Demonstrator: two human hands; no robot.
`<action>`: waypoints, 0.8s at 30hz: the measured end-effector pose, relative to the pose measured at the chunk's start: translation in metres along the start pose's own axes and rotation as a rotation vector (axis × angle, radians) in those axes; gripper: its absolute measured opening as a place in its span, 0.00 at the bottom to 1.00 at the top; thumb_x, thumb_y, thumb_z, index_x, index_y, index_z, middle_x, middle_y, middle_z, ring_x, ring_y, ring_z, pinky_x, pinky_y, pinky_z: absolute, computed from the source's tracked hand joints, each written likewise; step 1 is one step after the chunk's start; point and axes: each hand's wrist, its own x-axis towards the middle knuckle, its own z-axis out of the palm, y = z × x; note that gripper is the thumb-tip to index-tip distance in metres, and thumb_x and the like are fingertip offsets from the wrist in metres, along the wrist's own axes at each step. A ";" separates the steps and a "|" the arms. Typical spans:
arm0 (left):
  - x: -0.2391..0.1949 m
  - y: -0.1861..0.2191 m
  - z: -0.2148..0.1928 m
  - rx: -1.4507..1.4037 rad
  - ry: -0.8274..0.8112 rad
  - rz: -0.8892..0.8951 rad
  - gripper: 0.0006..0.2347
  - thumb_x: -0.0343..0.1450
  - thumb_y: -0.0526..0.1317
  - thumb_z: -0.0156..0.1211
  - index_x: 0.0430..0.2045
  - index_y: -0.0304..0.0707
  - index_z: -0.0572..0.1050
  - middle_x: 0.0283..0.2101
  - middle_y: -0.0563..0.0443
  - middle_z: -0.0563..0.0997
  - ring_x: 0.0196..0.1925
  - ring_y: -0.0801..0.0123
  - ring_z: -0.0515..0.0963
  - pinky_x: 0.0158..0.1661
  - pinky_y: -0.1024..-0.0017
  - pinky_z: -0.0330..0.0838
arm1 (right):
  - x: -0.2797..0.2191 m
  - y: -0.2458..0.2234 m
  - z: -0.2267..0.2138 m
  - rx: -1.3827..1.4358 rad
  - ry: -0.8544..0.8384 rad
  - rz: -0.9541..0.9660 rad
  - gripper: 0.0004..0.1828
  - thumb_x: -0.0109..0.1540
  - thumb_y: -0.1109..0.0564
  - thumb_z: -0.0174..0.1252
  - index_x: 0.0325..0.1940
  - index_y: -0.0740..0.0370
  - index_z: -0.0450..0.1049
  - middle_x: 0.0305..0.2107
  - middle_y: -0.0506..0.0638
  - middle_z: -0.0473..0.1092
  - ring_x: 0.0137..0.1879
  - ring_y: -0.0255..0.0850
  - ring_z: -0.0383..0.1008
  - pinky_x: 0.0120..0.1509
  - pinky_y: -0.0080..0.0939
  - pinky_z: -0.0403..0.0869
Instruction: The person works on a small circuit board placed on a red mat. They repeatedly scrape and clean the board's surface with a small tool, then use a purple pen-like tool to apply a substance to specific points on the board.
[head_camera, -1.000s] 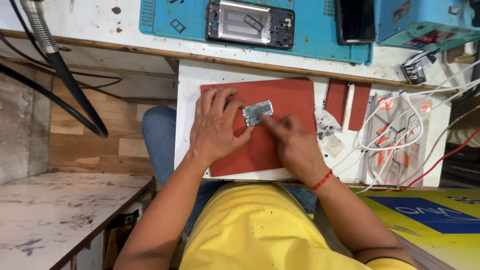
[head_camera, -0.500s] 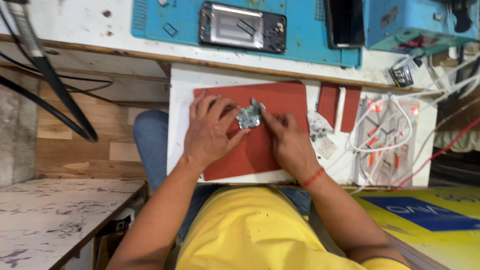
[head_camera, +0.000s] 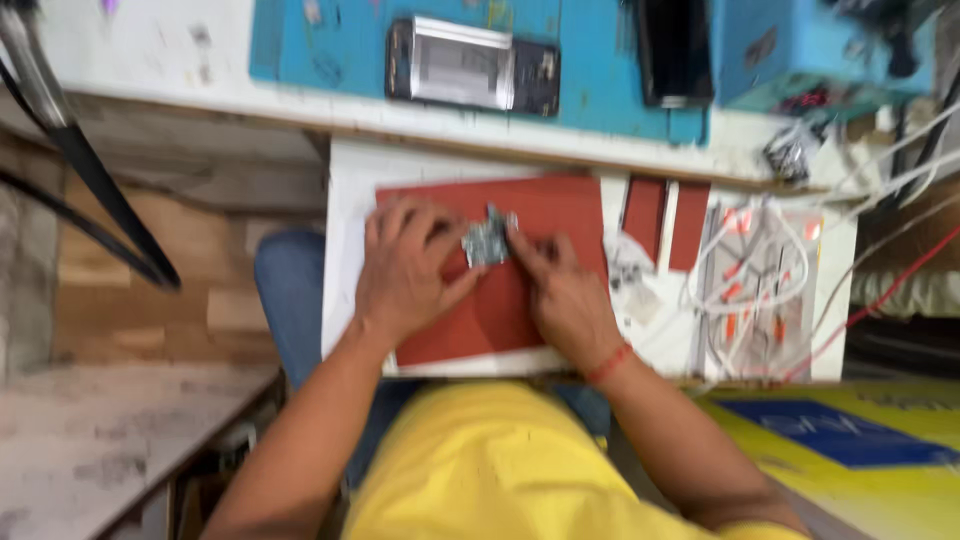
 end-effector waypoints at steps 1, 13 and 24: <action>-0.012 0.006 0.002 0.009 0.002 -0.026 0.19 0.61 0.47 0.75 0.43 0.41 0.82 0.48 0.50 0.76 0.57 0.53 0.70 0.61 0.48 0.59 | -0.011 -0.003 0.001 -0.014 -0.061 0.039 0.35 0.62 0.68 0.47 0.74 0.48 0.64 0.47 0.61 0.70 0.38 0.61 0.75 0.40 0.58 0.76; 0.017 0.000 -0.008 0.052 0.064 0.010 0.19 0.60 0.47 0.76 0.42 0.42 0.82 0.49 0.52 0.77 0.57 0.53 0.71 0.63 0.48 0.58 | 0.008 0.003 -0.005 0.025 0.023 -0.014 0.36 0.59 0.69 0.47 0.72 0.50 0.66 0.49 0.64 0.69 0.39 0.63 0.76 0.40 0.58 0.76; 0.000 0.006 -0.001 0.074 0.051 -0.001 0.19 0.61 0.46 0.76 0.43 0.41 0.82 0.48 0.52 0.76 0.58 0.54 0.71 0.65 0.49 0.59 | -0.010 -0.008 -0.005 0.042 -0.052 0.057 0.35 0.60 0.68 0.48 0.72 0.49 0.66 0.47 0.61 0.69 0.36 0.62 0.75 0.39 0.58 0.75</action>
